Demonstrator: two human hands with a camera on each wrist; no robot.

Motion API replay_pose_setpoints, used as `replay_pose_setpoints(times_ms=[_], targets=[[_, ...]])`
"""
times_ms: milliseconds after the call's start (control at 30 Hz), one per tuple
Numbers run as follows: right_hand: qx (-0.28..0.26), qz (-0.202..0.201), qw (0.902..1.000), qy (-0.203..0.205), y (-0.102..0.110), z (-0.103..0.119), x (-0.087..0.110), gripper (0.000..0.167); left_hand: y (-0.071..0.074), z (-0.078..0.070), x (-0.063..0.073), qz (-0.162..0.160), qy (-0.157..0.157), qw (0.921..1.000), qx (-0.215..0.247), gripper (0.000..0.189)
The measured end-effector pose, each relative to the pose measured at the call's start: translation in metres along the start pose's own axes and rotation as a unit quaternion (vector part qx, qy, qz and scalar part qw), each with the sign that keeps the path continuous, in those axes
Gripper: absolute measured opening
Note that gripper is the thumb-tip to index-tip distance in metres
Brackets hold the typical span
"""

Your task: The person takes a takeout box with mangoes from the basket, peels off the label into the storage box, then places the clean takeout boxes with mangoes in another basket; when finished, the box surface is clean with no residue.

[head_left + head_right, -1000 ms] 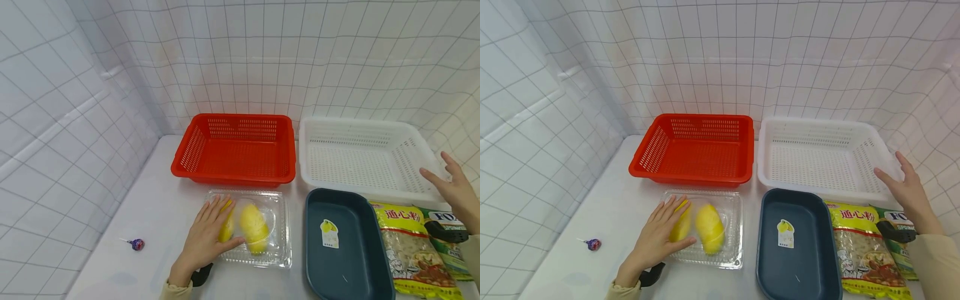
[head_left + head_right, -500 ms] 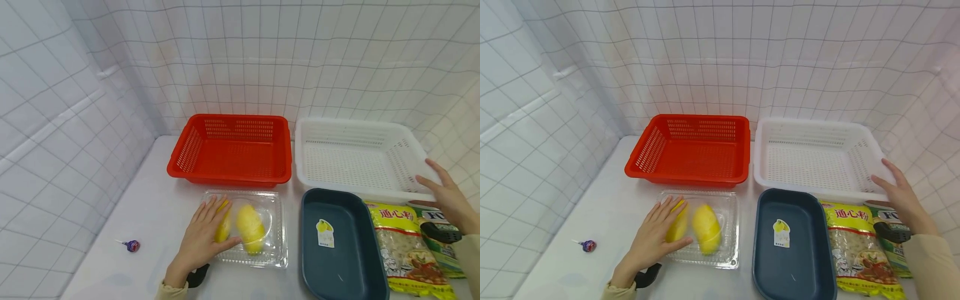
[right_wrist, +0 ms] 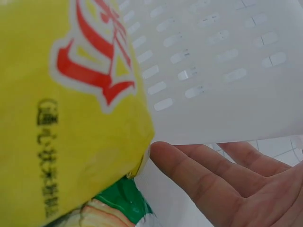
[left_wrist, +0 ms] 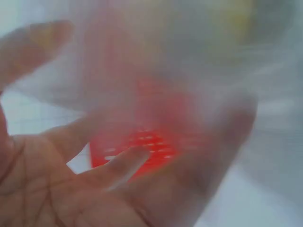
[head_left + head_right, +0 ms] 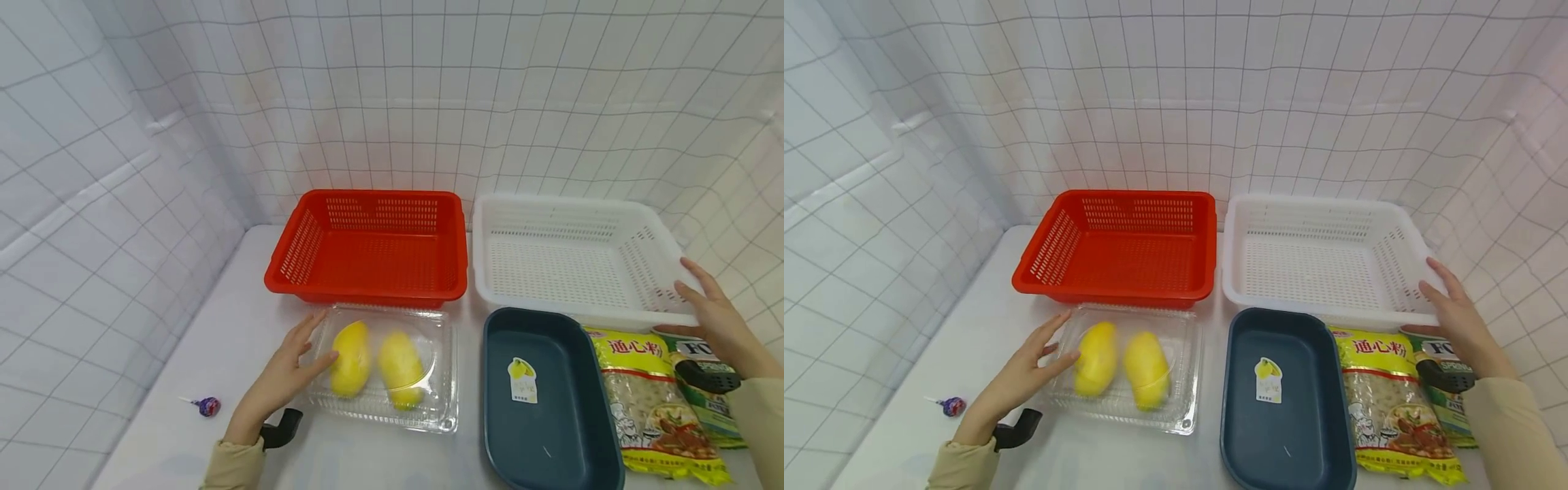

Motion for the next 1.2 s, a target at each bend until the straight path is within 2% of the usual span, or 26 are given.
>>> replay_pose_setpoints(times_ms=[133,233,333,433,667,867,1033,1200], targets=[[-0.017,0.004,0.9998,0.002,0.002,-0.001,0.001,0.060,-0.002,0.018,-0.005,0.068,0.076,0.9924,0.069,0.074],[-0.036,0.007,0.9993,0.005,0.002,-0.002,0.000,0.060,-0.003,0.024,-0.008,0.096,0.093,0.9855,0.104,0.072],[-0.043,0.008,0.9990,0.005,0.003,-0.003,0.000,0.060,-0.004,0.027,-0.008,0.116,0.088,0.9799,0.136,0.070],[-0.041,0.005,0.9991,0.004,0.004,-0.005,-0.001,0.060,-0.003,0.027,-0.008,0.125,0.079,0.9787,0.142,0.071],[-0.020,0.002,0.9998,0.003,0.004,-0.006,-0.001,0.059,-0.003,0.025,-0.004,0.115,0.074,0.9781,0.157,0.071],[-0.042,0.010,0.9990,0.009,0.003,-0.004,-0.001,0.060,0.002,0.024,0.007,0.117,0.089,0.9729,0.179,0.068],[-0.044,0.009,0.9989,0.009,0.004,-0.004,-0.001,0.060,0.011,0.013,0.016,0.132,0.091,0.9693,0.187,0.069],[-0.046,0.009,0.9989,0.007,0.003,-0.005,-0.001,0.060,0.021,-0.007,0.020,0.154,0.051,0.9679,0.192,0.066]])
Point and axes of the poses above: each hand's wrist, its own x-axis away from the middle knuckle, its own y-axis out of the back of the hand, z = x × y, the point moved 4 cm from there along -x, towards the middle knuckle, and after that the axes turned 5 degrees about -x, right-handed, at the moved point
